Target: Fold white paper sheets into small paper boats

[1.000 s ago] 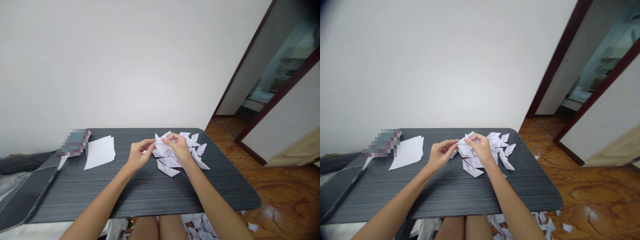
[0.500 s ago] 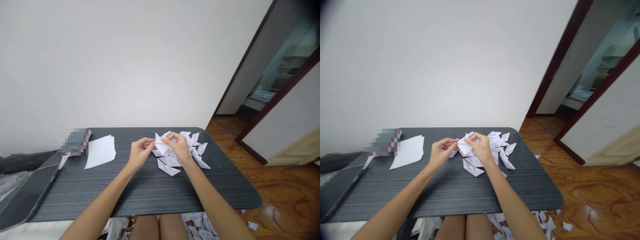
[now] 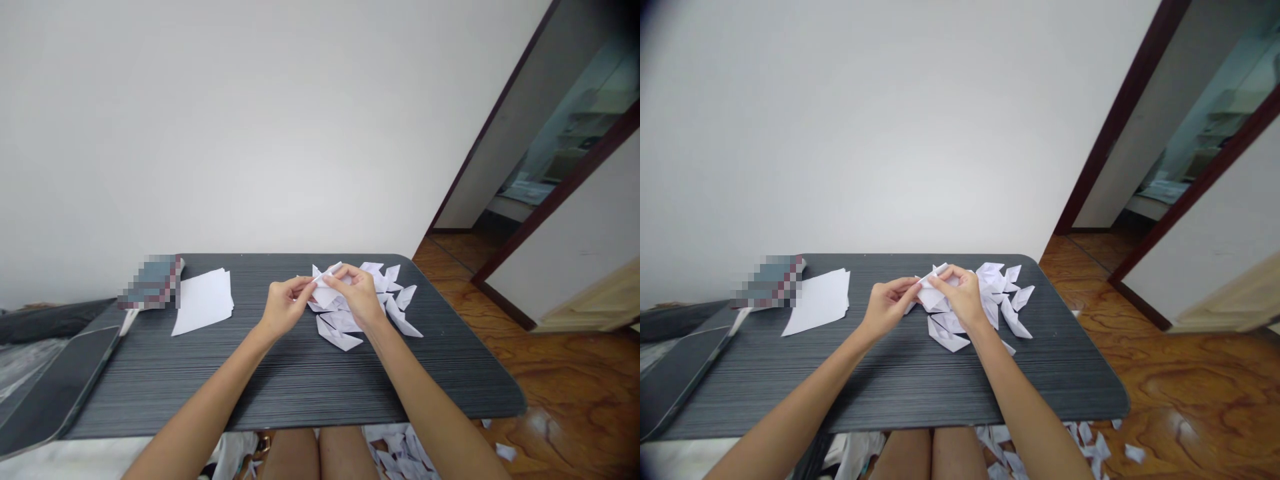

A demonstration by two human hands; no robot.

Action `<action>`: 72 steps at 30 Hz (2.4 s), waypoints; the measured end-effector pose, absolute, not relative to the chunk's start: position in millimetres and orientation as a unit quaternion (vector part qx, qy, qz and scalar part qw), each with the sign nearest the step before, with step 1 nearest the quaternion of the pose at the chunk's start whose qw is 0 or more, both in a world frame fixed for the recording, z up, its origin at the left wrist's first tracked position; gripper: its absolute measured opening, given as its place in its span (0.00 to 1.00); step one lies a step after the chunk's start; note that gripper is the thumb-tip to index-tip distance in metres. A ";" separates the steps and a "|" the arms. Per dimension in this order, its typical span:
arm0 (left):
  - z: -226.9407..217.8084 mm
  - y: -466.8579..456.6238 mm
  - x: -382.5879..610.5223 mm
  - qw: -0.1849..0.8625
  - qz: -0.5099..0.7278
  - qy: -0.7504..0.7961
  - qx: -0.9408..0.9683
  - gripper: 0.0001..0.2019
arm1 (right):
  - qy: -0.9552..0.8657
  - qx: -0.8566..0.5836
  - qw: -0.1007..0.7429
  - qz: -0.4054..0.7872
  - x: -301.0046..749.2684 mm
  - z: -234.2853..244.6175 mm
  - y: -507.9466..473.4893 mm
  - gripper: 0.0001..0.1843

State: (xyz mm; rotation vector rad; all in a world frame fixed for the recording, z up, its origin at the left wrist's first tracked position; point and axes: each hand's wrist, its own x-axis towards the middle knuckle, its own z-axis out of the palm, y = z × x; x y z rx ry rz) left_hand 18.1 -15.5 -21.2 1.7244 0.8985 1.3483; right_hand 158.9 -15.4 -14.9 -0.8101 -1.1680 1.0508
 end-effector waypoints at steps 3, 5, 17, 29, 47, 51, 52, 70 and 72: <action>-21.6 -15.4 19.3 0.405 0.536 0.361 0.647 0.11 | -0.511 -0.361 0.633 0.456 158.2 -16.8 -14.3 0.10; -19.1 -16.1 20.5 0.425 0.541 0.368 0.625 0.11 | -0.512 -0.353 0.644 0.445 158.3 -17.9 -13.0 0.10; -6.2 -13.8 -5.7 0.103 0.404 0.266 0.869 0.15 | -0.604 -0.365 0.575 0.414 170.5 -17.1 -11.4 0.09; -2.9 -14.6 -5.4 0.176 0.321 0.325 0.872 0.16 | -0.782 -0.378 0.412 0.275 180.9 2.6 -24.9 0.13; 4.7 -11.5 -4.1 0.540 0.396 0.324 0.668 0.19 | -0.679 -0.384 0.426 0.459 185.4 3.1 -27.6 0.13; 4.4 -11.6 -3.5 0.607 0.384 0.311 0.622 0.19 | -0.683 -0.363 0.425 0.470 183.1 4.8 -29.8 0.14; 4.7 -12.2 -3.7 0.612 0.381 0.310 0.620 0.17 | -0.688 -0.360 0.425 0.465 182.5 4.8 -30.0 0.14; 11.4 -22.3 -4.4 0.615 0.330 0.299 0.651 0.12 | -0.737 -0.342 0.410 0.414 181.5 0.1 -28.4 0.11; 9.6 -22.5 -3.0 0.597 0.338 0.308 0.660 0.12 | -0.759 -0.331 0.405 0.388 184.0 1.5 -28.3 0.12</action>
